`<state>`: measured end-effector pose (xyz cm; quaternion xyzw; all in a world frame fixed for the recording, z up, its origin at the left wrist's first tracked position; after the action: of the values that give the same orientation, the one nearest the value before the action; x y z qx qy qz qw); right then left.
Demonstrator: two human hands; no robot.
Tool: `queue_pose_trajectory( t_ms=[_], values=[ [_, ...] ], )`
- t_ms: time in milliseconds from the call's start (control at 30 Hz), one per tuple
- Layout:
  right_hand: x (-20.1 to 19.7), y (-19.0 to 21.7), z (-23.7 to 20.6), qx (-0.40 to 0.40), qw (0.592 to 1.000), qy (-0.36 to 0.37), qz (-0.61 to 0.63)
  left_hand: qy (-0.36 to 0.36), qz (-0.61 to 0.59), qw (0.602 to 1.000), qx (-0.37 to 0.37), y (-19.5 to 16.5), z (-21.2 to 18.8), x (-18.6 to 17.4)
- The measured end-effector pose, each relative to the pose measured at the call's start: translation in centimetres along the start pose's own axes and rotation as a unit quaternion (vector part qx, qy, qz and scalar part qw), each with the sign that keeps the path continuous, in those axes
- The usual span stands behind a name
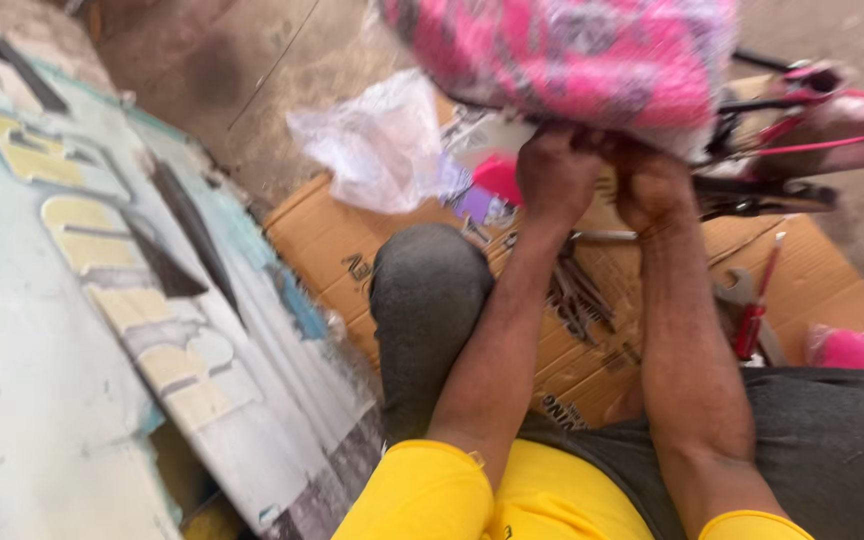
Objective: The person assembles a white and pink plastic basket onto the rear of a pink bicycle. They use a screwdriver and wrench to tighten the screws and secure the basket to the bike frame.
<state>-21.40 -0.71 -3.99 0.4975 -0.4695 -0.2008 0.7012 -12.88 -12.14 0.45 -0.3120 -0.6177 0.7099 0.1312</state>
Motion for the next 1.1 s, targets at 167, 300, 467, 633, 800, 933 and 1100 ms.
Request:
queue_pose_trajectory(
  t_ms=[167,300,467,633,800,933,1100],
  values=[
    [-0.5,1.4,-0.8,0.02,0.997,-0.056,0.048,0.031,0.068,0.997,0.008,-1.6,0.1,0.0],
    [-5.2,-0.5,-3.7,0.017,0.988,-0.12,0.1,0.082,0.142,0.986,-0.032,-1.1,0.4,0.4],
    [-9.4,-7.3,-12.8,0.094,0.923,-0.339,0.158,0.109,0.166,0.978,-0.064,-1.0,0.3,0.2],
    [-4.2,-10.6,-15.3,0.252,0.932,-0.259,0.043,0.133,0.19,0.966,-0.115,-1.7,1.0,0.2],
    [-1.2,-6.9,-9.5,0.201,0.978,0.053,0.017,0.141,0.214,0.957,-0.135,-2.2,1.0,0.1],
    [-2.0,-7.3,-8.4,0.189,0.967,0.16,0.068,0.155,0.241,0.944,-0.165,-2.6,1.4,0.3],
    [-4.2,-5.3,-4.7,0.049,0.975,0.158,-0.151,0.153,0.245,0.941,-0.175,-2.9,1.6,0.2]
  ],
)
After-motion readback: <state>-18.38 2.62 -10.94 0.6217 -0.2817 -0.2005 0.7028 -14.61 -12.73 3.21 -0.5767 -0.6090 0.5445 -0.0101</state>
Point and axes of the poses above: each hand's wrist, its own z-axis towards the middle knuckle, its own x-axis out of the palm, y = z × x, the point moved 9 cm from there along z, towards the middle knuckle, and after that the axes turned 13 degrees about -x, right-handed, at the moved point
